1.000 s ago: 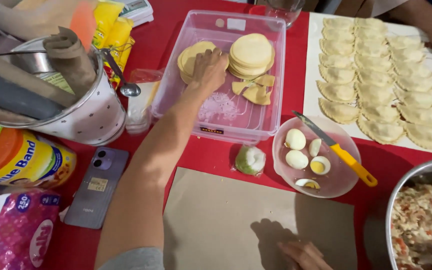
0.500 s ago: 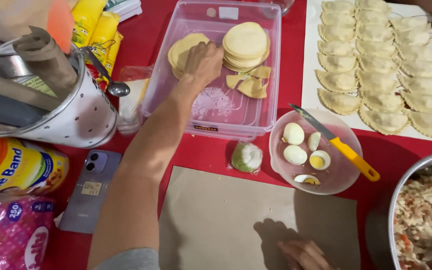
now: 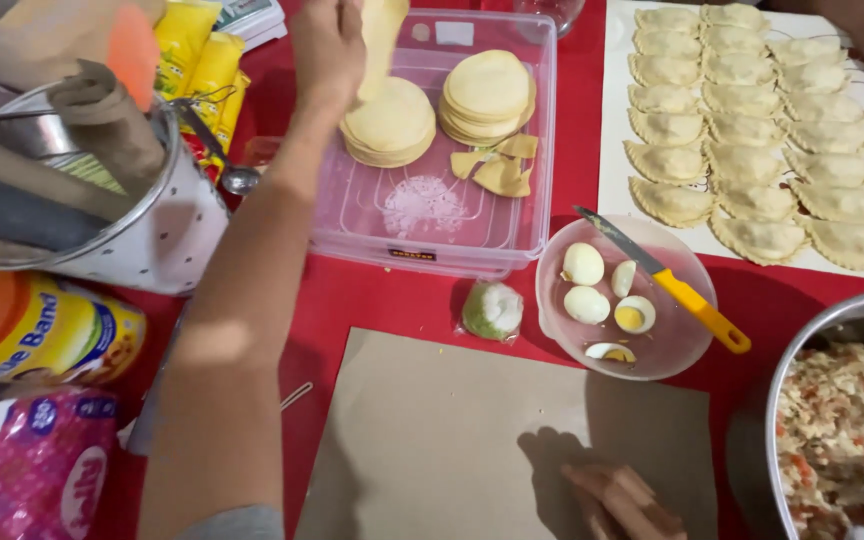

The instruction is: Filling pastry wrappers with a mixture and boiled egg, then folding and sealing them by hand.

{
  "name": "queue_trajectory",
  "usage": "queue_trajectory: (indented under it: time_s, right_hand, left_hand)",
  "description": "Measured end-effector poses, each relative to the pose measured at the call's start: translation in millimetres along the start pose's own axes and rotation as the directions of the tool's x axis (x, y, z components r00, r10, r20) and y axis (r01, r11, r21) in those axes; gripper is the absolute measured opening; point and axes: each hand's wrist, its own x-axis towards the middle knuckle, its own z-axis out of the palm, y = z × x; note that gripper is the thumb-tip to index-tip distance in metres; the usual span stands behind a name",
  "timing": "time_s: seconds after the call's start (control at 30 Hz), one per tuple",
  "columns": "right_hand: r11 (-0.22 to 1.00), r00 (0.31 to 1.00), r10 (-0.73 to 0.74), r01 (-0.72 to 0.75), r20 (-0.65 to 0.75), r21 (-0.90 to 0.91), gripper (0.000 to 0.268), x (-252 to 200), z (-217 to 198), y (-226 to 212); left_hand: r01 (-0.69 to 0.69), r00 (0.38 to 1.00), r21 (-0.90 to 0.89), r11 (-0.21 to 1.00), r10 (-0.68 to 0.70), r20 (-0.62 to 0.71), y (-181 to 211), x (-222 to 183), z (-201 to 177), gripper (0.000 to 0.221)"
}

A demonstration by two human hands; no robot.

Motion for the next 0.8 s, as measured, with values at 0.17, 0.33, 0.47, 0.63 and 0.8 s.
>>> queue_trajectory:
  time_s: [0.17, 0.33, 0.47, 0.63, 0.8]
  right_hand:
    - [0.898, 0.786, -0.359, 0.438, -0.503, 0.045, 0.022, -12.4, -4.1, -77.5]
    - [0.65, 0.95, -0.136, 0.3, -0.282, 0.698, 0.059, -23.9, -6.1, -97.1]
    - [0.406, 0.949, -0.253, 0.28, -0.188, 0.87, 0.053, -35.9, -4.8, -96.5]
    - [0.529, 0.955, -0.083, 0.284, -0.284, 0.8, 0.017, -45.6, 23.3, -90.1]
    - [0.775, 0.96, -0.085, 0.231, -0.266, 0.588, 0.013, -35.6, 36.4, -87.6]
  left_hand:
    - [0.137, 0.985, -0.515, 0.846, -0.06, 0.163, 99.9, -40.1, -68.0, 0.015]
    - [0.51, 0.792, -0.642, 0.572, -0.02, 0.611, 222.8, -163.6, -134.8, 0.022]
    - [0.813, 0.434, -0.322, 0.485, -0.135, 0.891, 265.7, -270.1, -163.1, 0.017]
    - [0.932, 0.288, -0.207, 0.296, -0.263, 0.921, 241.6, -363.0, -165.1, 0.019]
    - [0.866, 0.317, -0.182, 0.466, -0.23, 0.92, 225.7, -387.9, -167.3, 0.021]
